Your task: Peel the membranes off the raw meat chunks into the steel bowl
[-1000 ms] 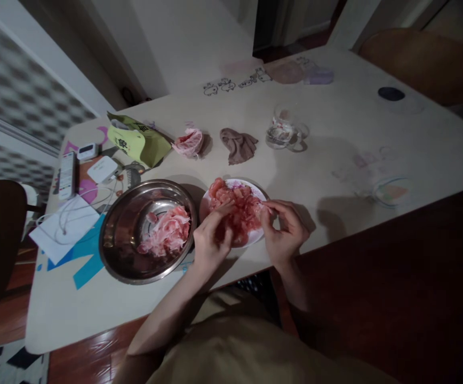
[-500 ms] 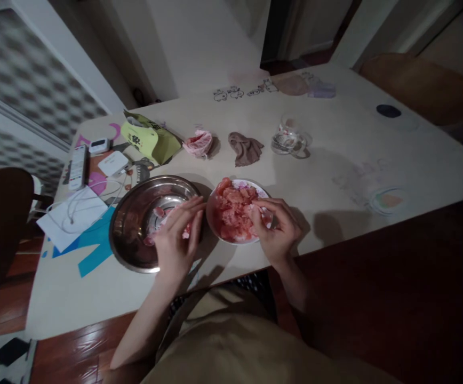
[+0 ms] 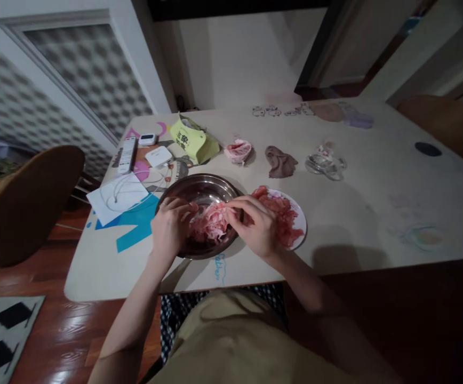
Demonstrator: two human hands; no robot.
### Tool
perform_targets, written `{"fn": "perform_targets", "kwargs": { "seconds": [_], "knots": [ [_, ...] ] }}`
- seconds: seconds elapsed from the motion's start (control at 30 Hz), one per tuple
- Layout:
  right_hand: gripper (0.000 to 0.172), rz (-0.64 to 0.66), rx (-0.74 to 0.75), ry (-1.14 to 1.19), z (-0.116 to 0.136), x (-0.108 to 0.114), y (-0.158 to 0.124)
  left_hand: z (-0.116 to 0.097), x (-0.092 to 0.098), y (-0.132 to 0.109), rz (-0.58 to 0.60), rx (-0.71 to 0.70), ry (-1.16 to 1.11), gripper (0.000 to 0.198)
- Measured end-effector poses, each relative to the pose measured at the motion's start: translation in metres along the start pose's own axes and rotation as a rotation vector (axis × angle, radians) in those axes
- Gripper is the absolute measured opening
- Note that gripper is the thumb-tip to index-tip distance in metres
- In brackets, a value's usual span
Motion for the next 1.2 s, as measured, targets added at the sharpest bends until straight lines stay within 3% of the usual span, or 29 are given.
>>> {"fn": "perform_targets", "kwargs": {
  "seconds": [0.17,0.27,0.37,0.53,0.83,1.03,1.2],
  "knots": [
    [0.012,0.09,-0.012,0.008,0.003,-0.028,0.011,0.012,-0.003,0.004,0.048,0.008,-0.067,0.025],
    [0.011,0.089,-0.001,-0.021,0.003,-0.039,0.012,0.011,-0.004,0.007,0.153,-0.011,-0.283,0.02],
    [0.014,0.062,0.051,-0.091,0.004,-0.045,0.008,0.002,-0.006,0.007,0.264,-0.041,-0.534,0.039],
    [0.026,-0.027,0.173,-0.133,0.012,-0.044,0.001,-0.005,-0.005,0.002,0.092,-0.008,-0.704,0.032],
    [0.032,0.05,0.258,-0.196,0.023,-0.042,-0.001,-0.006,0.001,-0.008,-0.037,-0.078,-0.671,0.041],
    [0.041,-0.017,0.319,-0.191,0.021,-0.041,-0.01,-0.01,0.004,-0.01,-0.042,-0.153,-0.7,0.036],
    [0.04,-0.083,0.265,-0.147,0.02,-0.041,-0.012,-0.012,0.005,-0.012,-0.038,-0.195,-0.711,0.039]
  ]
}}
Point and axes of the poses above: each hand's wrist, its own y-axis towards the middle knuckle, its own x-axis out of the back of the hand, z = x × y, the point moved 3 cm from there along y, towards the middle knuckle, and after that the axes turned 12 degrees about -y, right-handed, at the moved point
